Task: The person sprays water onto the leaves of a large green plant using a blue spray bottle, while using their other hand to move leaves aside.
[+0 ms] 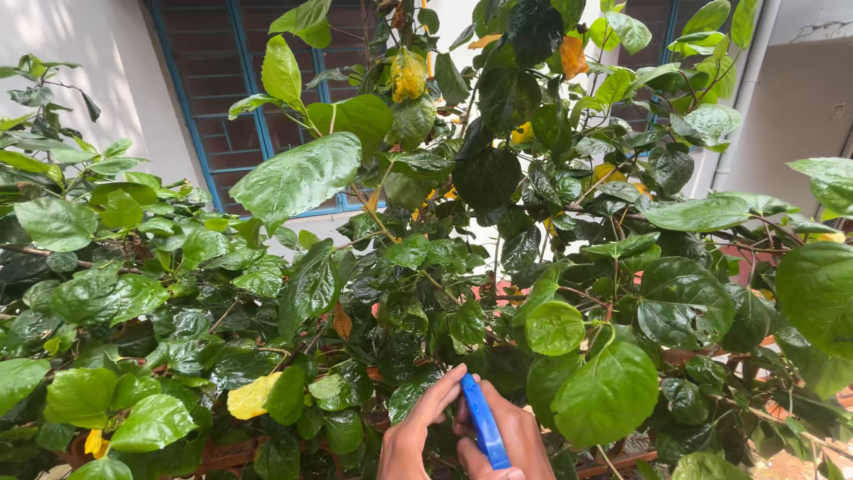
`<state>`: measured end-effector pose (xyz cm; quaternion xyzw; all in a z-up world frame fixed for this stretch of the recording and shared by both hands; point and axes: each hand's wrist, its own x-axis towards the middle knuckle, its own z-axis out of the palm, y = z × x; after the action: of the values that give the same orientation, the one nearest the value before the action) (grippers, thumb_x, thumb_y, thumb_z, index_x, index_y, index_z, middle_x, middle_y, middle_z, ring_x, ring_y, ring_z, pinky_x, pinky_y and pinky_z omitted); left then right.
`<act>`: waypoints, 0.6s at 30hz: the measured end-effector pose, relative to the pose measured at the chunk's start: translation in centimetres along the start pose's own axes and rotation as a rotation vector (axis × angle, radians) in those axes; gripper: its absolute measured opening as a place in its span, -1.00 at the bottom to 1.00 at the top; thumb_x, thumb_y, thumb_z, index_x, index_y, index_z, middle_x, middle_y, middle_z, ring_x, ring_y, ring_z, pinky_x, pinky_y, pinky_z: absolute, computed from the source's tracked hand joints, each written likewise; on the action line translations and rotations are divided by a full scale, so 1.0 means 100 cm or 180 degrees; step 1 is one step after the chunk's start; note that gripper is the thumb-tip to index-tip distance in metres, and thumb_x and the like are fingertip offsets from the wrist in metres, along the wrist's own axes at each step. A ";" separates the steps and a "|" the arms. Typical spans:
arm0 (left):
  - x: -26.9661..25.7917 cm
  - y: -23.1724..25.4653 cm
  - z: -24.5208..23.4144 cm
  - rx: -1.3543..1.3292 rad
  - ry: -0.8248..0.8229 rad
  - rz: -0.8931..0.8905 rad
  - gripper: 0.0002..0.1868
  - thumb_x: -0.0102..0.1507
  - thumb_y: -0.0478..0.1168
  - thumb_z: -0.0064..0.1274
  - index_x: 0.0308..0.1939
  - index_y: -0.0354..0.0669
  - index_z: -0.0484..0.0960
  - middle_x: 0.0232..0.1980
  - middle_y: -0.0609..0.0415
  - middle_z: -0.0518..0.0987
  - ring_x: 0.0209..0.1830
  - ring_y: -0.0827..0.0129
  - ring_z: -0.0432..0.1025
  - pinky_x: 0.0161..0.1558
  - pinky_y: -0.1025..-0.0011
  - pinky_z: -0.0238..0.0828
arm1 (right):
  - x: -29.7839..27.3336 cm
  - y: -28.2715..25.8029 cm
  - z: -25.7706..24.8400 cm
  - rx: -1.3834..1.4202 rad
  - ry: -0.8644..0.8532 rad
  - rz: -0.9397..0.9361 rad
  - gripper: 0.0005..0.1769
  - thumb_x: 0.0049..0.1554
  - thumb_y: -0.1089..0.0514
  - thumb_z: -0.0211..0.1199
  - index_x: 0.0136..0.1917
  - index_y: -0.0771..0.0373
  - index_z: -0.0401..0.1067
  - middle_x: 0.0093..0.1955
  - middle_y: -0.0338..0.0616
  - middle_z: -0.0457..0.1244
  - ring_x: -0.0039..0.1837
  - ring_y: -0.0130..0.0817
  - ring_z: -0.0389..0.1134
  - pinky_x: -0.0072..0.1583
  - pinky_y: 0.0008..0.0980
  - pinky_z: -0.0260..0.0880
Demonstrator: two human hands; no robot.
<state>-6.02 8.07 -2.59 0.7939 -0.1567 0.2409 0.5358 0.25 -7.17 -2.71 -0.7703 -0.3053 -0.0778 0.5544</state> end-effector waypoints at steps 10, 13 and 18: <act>-0.006 0.045 0.010 0.0120 0.0652 0.0270 0.14 -0.20 0.08 0.60 0.35 -0.36 0.44 0.25 -0.15 0.57 0.25 0.11 0.51 0.29 0.16 0.31 | -0.010 -0.013 -0.005 0.0671 -0.0434 -0.0472 -0.21 -0.07 0.26 0.41 0.41 0.30 0.25 0.21 -0.01 0.41 0.31 -0.22 0.45 0.31 -0.25 0.38; -0.005 0.050 0.013 0.0161 0.0761 0.0349 0.14 -0.22 0.06 0.60 0.34 -0.38 0.46 0.22 -0.14 0.61 0.26 0.10 0.50 0.28 0.14 0.30 | -0.013 -0.012 -0.004 0.1127 -0.0508 -0.0459 -0.02 -0.10 0.29 0.47 0.52 0.25 0.12 0.42 -0.04 0.26 0.46 -0.18 0.32 0.34 -0.18 0.31; 0.001 0.060 0.028 -0.0012 0.0866 0.0341 0.09 -0.25 0.09 0.60 0.27 -0.35 0.54 0.19 -0.11 0.64 0.22 0.18 0.55 0.23 0.22 0.44 | -0.017 -0.007 -0.016 0.1243 -0.0296 -0.0591 -0.09 -0.17 0.36 0.23 0.48 0.33 0.19 0.29 -0.04 0.32 0.35 -0.23 0.39 0.30 -0.17 0.44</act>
<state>-8.36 3.26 1.26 0.7434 -0.1252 0.3743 0.5400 -1.17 -9.18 -2.31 -0.6197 -0.4095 -0.0323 0.6688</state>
